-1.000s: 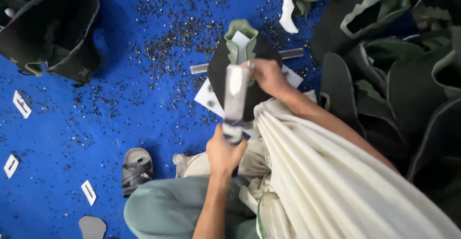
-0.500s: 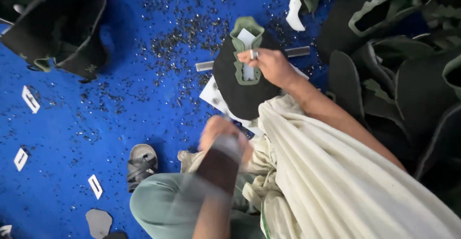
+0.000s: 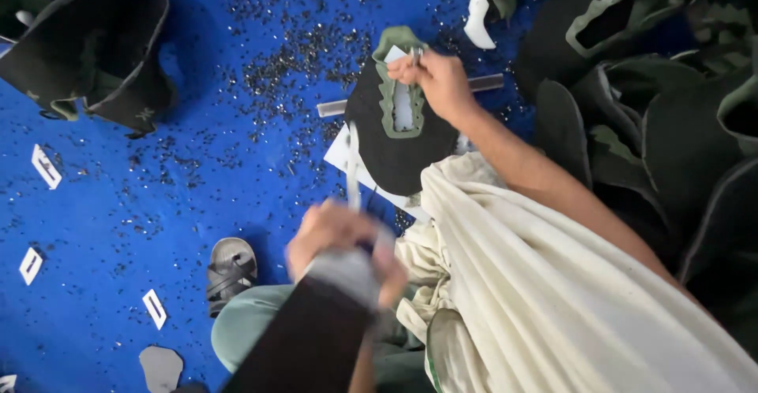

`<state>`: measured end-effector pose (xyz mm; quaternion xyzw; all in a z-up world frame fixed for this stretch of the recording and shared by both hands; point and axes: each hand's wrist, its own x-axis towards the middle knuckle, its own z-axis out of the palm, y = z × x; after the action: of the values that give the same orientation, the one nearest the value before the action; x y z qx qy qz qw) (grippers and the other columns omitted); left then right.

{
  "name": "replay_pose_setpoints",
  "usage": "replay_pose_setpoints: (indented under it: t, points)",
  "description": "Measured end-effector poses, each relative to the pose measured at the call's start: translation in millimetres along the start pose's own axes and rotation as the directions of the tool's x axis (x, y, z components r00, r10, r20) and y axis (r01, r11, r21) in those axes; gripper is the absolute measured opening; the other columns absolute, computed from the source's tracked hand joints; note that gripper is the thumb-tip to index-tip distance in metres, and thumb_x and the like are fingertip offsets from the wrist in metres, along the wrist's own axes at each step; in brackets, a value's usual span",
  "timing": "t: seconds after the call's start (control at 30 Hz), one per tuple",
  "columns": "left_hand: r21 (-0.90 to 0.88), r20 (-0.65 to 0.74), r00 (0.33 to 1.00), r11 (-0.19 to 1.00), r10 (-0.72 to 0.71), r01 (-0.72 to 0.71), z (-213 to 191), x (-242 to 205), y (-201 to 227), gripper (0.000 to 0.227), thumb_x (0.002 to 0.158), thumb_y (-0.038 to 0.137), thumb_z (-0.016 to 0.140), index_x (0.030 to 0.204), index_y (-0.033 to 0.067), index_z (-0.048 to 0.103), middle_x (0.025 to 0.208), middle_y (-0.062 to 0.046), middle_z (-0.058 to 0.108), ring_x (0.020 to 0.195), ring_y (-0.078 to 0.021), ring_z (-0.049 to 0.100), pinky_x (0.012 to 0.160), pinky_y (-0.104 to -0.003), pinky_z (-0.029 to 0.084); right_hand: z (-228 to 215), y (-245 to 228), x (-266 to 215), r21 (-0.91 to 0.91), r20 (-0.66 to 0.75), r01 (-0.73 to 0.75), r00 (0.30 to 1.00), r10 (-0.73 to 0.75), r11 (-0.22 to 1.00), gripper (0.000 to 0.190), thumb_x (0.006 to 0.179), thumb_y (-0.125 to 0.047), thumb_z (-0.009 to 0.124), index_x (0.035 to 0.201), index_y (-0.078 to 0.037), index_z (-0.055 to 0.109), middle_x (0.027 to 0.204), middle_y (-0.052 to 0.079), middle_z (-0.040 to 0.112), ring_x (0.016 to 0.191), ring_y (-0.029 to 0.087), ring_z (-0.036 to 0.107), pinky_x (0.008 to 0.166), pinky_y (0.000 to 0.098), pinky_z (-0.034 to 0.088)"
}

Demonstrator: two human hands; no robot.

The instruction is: The person punches eyelet holes into shoe uppers using a manual punch tool and a heavy metal block as a mallet.

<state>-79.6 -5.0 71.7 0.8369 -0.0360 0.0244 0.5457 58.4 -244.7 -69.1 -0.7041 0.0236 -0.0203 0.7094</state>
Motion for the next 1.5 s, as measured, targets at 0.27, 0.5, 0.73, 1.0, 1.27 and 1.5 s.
replay_pose_setpoints:
  t: [0.27, 0.5, 0.73, 1.0, 1.27, 1.5]
  points:
    - [0.226, 0.13, 0.966, 0.956, -0.222, 0.189, 17.8, 1.9, -12.5, 0.036, 0.069, 0.021, 0.082, 0.094, 0.0019, 0.064, 0.076, -0.012, 0.072, 0.07, -0.0237, 0.073, 0.065, -0.037, 0.058, -7.2, 28.0, 7.2, 0.0, -0.071, 0.126, 0.99, -0.125, 0.992, 0.013, 0.104, 0.0, 0.053, 0.111, 0.002, 0.063, 0.109, 0.019, 0.074, 0.104, 0.029, 0.074, 0.09, 0.0379, 0.063]
    - [-0.039, -0.007, 0.986, 0.986, 0.164, -0.164, -38.0, 16.3, 78.6, 0.037, 0.067, 0.008, 0.086, 0.083, 0.0086, 0.053, 0.071, -0.006, 0.059, 0.058, -0.0145, 0.058, 0.058, -0.027, 0.049, -6.7, 28.0, 27.2, 0.348, -0.095, -0.097, 0.986, 0.138, 0.933, 0.013, 0.108, -0.011, 0.051, 0.103, -0.001, 0.058, 0.108, 0.016, 0.075, 0.1, 0.024, 0.077, 0.087, 0.035, 0.064]
    - [-0.227, -0.069, 0.91, 0.882, 0.408, -0.413, 11.9, 48.8, 14.9, 0.031, 0.071, 0.007, 0.072, 0.096, 0.0076, 0.052, 0.078, -0.01, 0.061, 0.071, -0.0251, 0.061, 0.066, -0.033, 0.051, 4.4, -14.3, 9.4, -0.28, -0.077, 0.283, 0.946, -0.316, 0.917, 0.012, 0.104, 0.002, 0.055, 0.11, 0.004, 0.066, 0.111, 0.015, 0.076, 0.106, 0.022, 0.077, 0.093, 0.0319, 0.062]
    - [0.298, 0.03, 0.928, 0.89, -0.37, 0.345, -9.2, -3.1, -21.0, 0.04, 0.071, 0.024, 0.082, 0.099, 0.0004, 0.066, 0.081, -0.015, 0.076, 0.073, -0.0276, 0.076, 0.068, -0.038, 0.057, -28.6, 64.4, 30.9, 0.651, -0.409, 0.15, 0.895, 0.178, 0.744, 0.025, 0.11, -0.021, 0.052, 0.099, -0.003, 0.064, 0.106, 0.021, 0.076, 0.093, 0.03, 0.076, 0.087, 0.0434, 0.065]
    - [0.134, -0.077, 0.951, 0.942, -0.301, 0.309, -46.7, -22.9, 43.2, 0.037, 0.066, 0.015, 0.086, 0.09, 0.0034, 0.06, 0.069, -0.003, 0.065, 0.061, -0.0112, 0.059, 0.06, -0.03, 0.053, 39.3, 6.4, -13.5, 0.219, 0.212, -0.278, 0.949, 0.233, 0.935, 0.007, 0.099, -0.001, 0.058, 0.101, 0.002, 0.064, 0.11, 0.015, 0.075, 0.103, 0.025, 0.076, 0.089, 0.0345, 0.063]
    - [-0.393, -0.227, 0.945, 0.865, 0.237, -0.312, -70.8, -18.9, 90.4, 0.048, 0.073, 0.012, 0.08, 0.109, 0.0134, 0.049, 0.088, -0.001, 0.062, 0.066, -0.0163, 0.057, 0.062, -0.032, 0.052, 48.1, 6.3, -35.7, -0.102, 0.208, 0.115, 0.974, -0.092, 0.988, 0.003, 0.097, 0.006, 0.066, 0.098, 0.003, 0.065, 0.108, 0.014, 0.079, 0.107, 0.021, 0.078, 0.093, 0.0311, 0.061]
